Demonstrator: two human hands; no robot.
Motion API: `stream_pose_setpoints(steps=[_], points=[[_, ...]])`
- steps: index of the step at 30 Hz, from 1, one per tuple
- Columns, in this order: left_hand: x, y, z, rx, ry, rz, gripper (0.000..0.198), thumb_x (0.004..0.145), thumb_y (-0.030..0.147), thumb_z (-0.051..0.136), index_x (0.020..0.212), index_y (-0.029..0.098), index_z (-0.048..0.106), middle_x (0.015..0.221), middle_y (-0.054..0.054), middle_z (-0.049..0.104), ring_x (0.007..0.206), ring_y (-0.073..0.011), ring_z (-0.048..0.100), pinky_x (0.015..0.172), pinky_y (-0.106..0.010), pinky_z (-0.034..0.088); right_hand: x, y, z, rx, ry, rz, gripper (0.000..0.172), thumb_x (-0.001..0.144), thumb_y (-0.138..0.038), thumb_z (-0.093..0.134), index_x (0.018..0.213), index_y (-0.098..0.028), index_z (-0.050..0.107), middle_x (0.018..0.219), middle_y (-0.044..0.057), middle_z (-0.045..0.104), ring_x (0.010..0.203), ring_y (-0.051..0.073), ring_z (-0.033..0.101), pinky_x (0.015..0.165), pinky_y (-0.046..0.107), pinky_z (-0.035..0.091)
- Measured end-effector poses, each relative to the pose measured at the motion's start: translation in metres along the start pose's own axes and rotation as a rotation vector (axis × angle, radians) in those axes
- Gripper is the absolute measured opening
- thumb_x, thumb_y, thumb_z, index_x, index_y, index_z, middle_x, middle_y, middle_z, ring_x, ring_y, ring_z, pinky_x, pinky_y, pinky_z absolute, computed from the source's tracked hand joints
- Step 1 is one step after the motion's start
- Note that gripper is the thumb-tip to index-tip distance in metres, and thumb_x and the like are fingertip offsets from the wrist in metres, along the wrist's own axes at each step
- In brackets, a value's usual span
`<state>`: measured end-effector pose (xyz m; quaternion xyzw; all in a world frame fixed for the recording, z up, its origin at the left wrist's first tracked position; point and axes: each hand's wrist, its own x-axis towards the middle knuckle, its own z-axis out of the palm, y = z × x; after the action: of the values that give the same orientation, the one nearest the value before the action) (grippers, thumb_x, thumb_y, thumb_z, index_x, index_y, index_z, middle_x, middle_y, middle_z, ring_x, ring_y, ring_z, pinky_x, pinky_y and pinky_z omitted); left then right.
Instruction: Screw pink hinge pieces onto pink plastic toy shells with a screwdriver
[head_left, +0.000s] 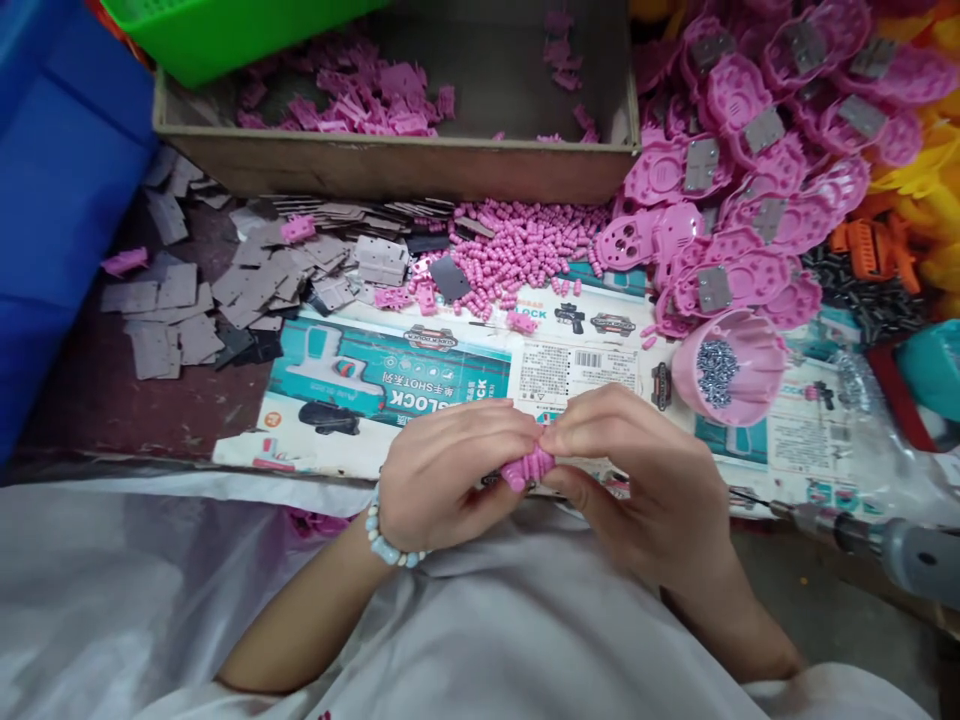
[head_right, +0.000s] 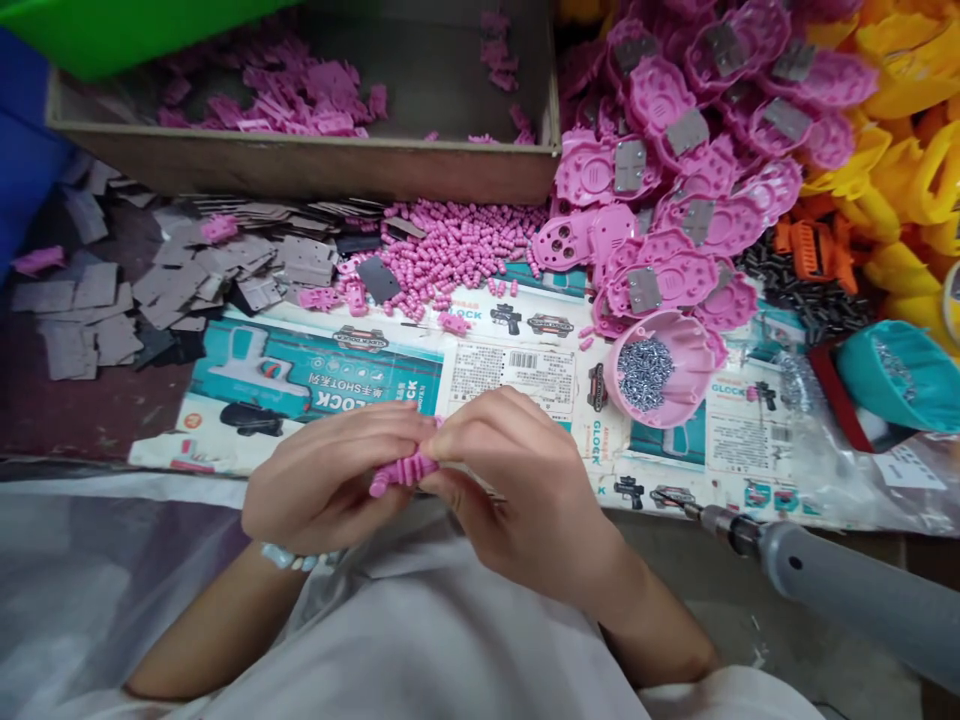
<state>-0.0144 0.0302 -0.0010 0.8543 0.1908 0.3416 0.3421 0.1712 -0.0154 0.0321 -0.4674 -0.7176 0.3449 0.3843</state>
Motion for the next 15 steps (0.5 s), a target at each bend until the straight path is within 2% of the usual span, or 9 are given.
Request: stream_pose_setpoints(steps=[6,9,13,15], points=[[-0.004,-0.001,0.0,0.016,-0.06,0.001,0.018,0.085,0.015,0.05,0.101,0.013,0.058,0.101,-0.014,0.07,0.096,-0.0158,0.066,0.095,-0.028,0.051,-0.001,-0.001,-0.001,-0.056,-0.039,-0.054,0.004,0.085,-0.009,0.06,0.086,-0.013,0.059,0.085,0.002,0.058,0.08,0.013,0.051,0.072,0.027,0.042],[-0.004,0.001,0.003,-0.053,-0.107,-0.04,0.019,0.083,0.011,0.049,0.099,0.013,0.059,0.101,-0.015,0.07,0.097,-0.0177,0.066,0.091,-0.03,0.053,-0.001,-0.002,-0.003,-0.069,-0.054,-0.077,0.01,0.085,-0.009,0.06,0.078,-0.013,0.055,0.08,0.001,0.056,0.077,0.013,0.049,0.069,0.028,0.041],[-0.006,0.006,0.006,-0.1,0.132,-0.04,0.017,0.086,0.011,0.051,0.101,0.012,0.058,0.093,-0.013,0.071,0.094,-0.0164,0.066,0.086,-0.027,0.055,0.0,-0.002,-0.004,-0.071,-0.05,-0.053,0.011,0.087,-0.009,0.058,0.077,-0.013,0.055,0.08,0.001,0.055,0.077,0.013,0.048,0.069,0.027,0.04],[-0.006,0.008,0.007,-0.095,0.178,-0.038,0.02,0.087,0.017,0.056,0.106,0.012,0.057,0.094,-0.012,0.07,0.096,-0.0162,0.066,0.085,-0.025,0.055,0.002,-0.002,-0.004,-0.075,-0.04,-0.051,0.009,0.088,-0.011,0.057,0.079,-0.012,0.056,0.08,0.001,0.054,0.077,0.013,0.048,0.069,0.026,0.039]])
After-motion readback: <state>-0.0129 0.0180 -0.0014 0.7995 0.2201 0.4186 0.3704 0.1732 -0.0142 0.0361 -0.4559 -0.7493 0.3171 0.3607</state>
